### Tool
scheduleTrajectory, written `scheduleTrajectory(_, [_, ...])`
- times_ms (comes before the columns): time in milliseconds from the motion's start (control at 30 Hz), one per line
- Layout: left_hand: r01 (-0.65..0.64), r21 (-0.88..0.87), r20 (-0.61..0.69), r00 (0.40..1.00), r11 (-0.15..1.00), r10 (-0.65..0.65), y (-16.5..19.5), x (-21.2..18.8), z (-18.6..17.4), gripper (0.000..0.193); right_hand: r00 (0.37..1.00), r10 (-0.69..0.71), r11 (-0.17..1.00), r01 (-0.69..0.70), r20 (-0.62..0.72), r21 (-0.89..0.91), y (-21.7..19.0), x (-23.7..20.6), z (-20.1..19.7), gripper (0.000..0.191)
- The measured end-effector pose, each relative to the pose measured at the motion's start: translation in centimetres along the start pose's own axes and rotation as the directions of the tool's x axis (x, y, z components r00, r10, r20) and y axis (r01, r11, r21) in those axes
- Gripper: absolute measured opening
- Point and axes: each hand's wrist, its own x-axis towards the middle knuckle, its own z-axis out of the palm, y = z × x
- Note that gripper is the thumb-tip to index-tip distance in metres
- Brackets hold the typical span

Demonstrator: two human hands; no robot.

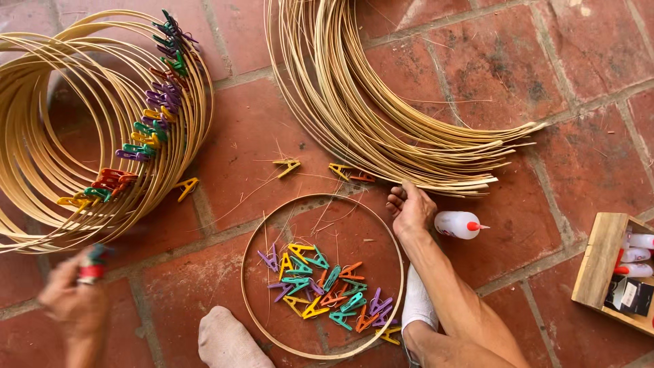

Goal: The person sits on a tiled floor and assembles bamboo strips into circular frames. They apply glue to the ends of the strips, join them to form a circle, and secure the joint with a colorful clothespin. The person repeats this process to create multiple bamboo rings.

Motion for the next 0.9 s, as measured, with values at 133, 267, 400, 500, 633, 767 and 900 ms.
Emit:
scheduleTrajectory(133, [0.398, -0.318, 0.216, 0.914, 0.861, -0.343, 2.8, -5.5, 5.0, 0.024, 0.959, -0.267, 0.964, 0.267, 0.097, 0.014, -0.9, -2.1, -0.8, 0.012])
scheduleTrajectory(267, [0.76, -0.461, 0.625, 0.644, 0.458, -0.441, 8.5, -5.8, 11.4, 0.029, 0.578, -0.797, 0.58, 0.813, 0.179, -0.042, -6.7, -4.2, -2.5, 0.024])
scheduleTrajectory(400, [0.896, -0.439, 0.812, 0.428, 0.069, -0.397, 14.4, -3.5, 16.0, 0.049, 0.639, -0.768, 0.637, 0.757, 0.043, 0.146, -13.1, -5.0, -6.6, 0.052])
scheduleTrajectory(500, [0.9, -0.415, 0.825, 0.311, -0.133, -0.471, 15.3, -0.9, 18.3, 0.049, 0.694, -0.675, 0.704, 0.708, 0.25, -0.064, -13.7, -6.3, -10.3, 0.05])
scheduleTrajectory(633, [0.817, -0.46, 0.601, 0.575, 0.347, -0.555, 11.2, 1.4, 18.0, 0.046, 0.88, -0.366, 0.901, 0.417, 0.303, -0.122, -11.5, -6.7, -13.4, 0.042])
scheduleTrajectory(767, [0.396, -0.075, 0.314, 0.881, 0.915, -0.355, 7.0, -0.9, 13.7, 0.04, 0.967, -0.176, 0.945, 0.219, 0.185, -0.243, -6.5, -4.6, -13.3, 0.039])
scheduleTrajectory(900, [0.13, 0.362, 0.167, 0.965, 0.923, -0.201, 6.3, -3.4, 11.0, 0.063, 0.936, -0.259, 0.747, 0.349, 0.237, -0.565, -1.4, -3.3, -13.1, 0.042])
